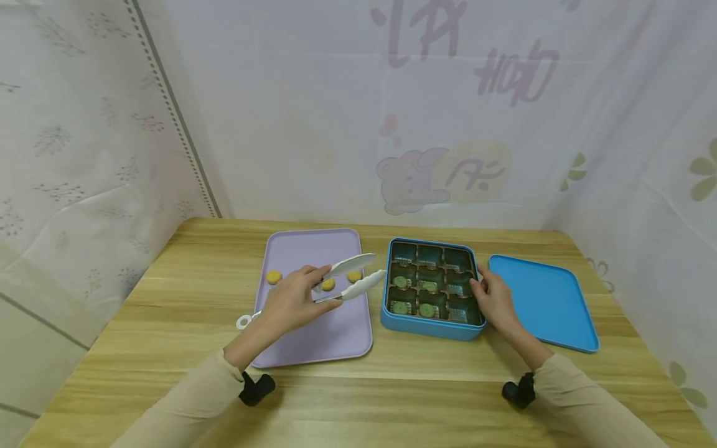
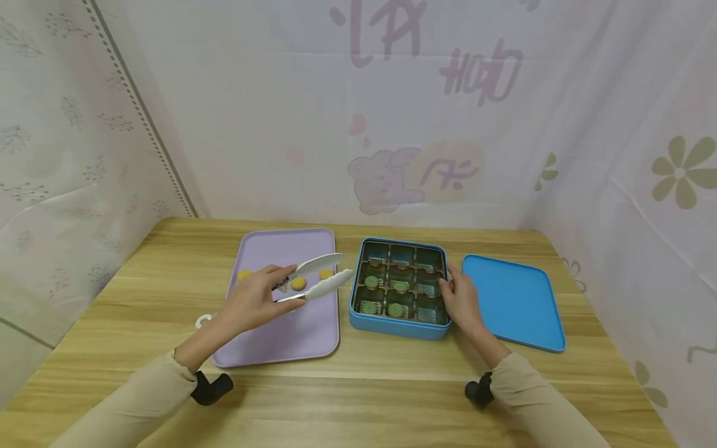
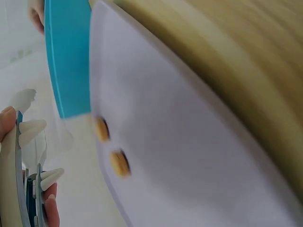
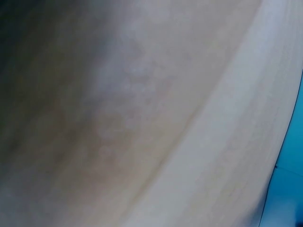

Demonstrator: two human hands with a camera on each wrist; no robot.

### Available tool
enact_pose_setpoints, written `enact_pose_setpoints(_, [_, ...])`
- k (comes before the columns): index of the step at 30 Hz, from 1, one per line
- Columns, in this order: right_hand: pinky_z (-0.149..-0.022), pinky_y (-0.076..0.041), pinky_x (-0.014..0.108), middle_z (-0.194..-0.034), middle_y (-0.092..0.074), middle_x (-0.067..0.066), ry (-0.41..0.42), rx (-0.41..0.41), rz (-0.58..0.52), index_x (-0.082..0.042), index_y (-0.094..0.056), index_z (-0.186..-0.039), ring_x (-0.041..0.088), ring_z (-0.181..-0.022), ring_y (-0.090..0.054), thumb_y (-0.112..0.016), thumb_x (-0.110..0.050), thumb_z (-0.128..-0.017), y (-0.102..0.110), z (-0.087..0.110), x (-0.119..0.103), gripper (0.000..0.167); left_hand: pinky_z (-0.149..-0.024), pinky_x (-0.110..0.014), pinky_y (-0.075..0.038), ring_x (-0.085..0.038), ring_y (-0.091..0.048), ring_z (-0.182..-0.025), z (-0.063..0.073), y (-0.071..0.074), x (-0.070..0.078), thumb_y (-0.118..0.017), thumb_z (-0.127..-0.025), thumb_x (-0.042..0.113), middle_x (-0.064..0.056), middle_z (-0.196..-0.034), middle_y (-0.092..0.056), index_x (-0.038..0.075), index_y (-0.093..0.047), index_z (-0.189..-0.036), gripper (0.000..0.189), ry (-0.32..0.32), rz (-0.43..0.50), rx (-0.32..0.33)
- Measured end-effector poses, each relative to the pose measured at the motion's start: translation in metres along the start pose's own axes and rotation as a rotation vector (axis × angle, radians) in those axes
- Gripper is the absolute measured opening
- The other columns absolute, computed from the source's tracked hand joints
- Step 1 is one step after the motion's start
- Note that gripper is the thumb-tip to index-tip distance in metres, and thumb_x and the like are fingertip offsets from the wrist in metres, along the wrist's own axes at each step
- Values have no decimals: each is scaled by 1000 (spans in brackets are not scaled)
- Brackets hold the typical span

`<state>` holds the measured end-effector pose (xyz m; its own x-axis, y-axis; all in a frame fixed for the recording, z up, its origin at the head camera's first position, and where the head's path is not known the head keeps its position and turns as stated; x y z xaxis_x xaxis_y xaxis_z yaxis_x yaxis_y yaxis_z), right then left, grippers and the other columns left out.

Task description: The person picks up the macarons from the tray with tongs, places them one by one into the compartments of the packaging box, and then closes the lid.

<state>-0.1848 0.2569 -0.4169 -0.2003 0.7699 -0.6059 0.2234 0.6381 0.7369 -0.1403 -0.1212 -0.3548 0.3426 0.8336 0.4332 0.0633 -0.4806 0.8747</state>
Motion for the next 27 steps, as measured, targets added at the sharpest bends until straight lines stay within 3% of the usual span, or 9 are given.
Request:
enact_pose_setpoints(8, [-53, -30, 29, -61, -42, 6, -9, -29, -7, 14, -46, -130, 15, -54, -35, -52, -5, -95, 2, 0, -2, 41, -55, -26, -38, -13, -46, -65, 33, 20, -41, -78, -75, 34, -12, -99, -63, -2, -58, -126, 66, 39, -22, 41])
enact_pose_setpoints(16, [-55, -30, 29, -62, -43, 7, -8, -22, -8, 15, -46, -130, 16, -57, -36, -52, -4, -95, 2, 1, -2, 40, -53, -28, -41, -16, -54, -70, 61, 41, -75, -75, -77, 38, -23, -112, -60, -5, -53, -129, 70, 158, -50, 13])
enact_pose_setpoints(20, [-55, -30, 30, -62, -42, 6, -8, -22, -13, 15, -45, -130, 16, -57, -36, -52, -4, -95, 3, 2, -3, 41, -48, -27, -38, -16, -51, -65, 69, 46, -87, -77, -76, 33, -24, -106, -60, -7, -53, -127, 69, 181, -85, 37])
enact_pose_setpoints(27, [-55, -30, 29, -61, -42, 6, -5, -18, -8, 14, -46, -129, 16, -57, -36, -52, -4, -94, 2, 2, -3, 40, -46, -30, -38, -21, -52, -68, 75, 52, -97, -76, -75, 40, -19, -97, -61, -5, -54, -126, 72, 234, -203, 49])
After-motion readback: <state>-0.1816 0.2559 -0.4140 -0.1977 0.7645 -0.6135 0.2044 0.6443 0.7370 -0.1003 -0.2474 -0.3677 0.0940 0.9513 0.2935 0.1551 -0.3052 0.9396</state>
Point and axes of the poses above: each hand's wrist, its own z-axis away from the middle knuckle, its own y-axis out of the back of the hand, x = y × z, the point moved 1 cm from there along -z, towards the middle knuckle
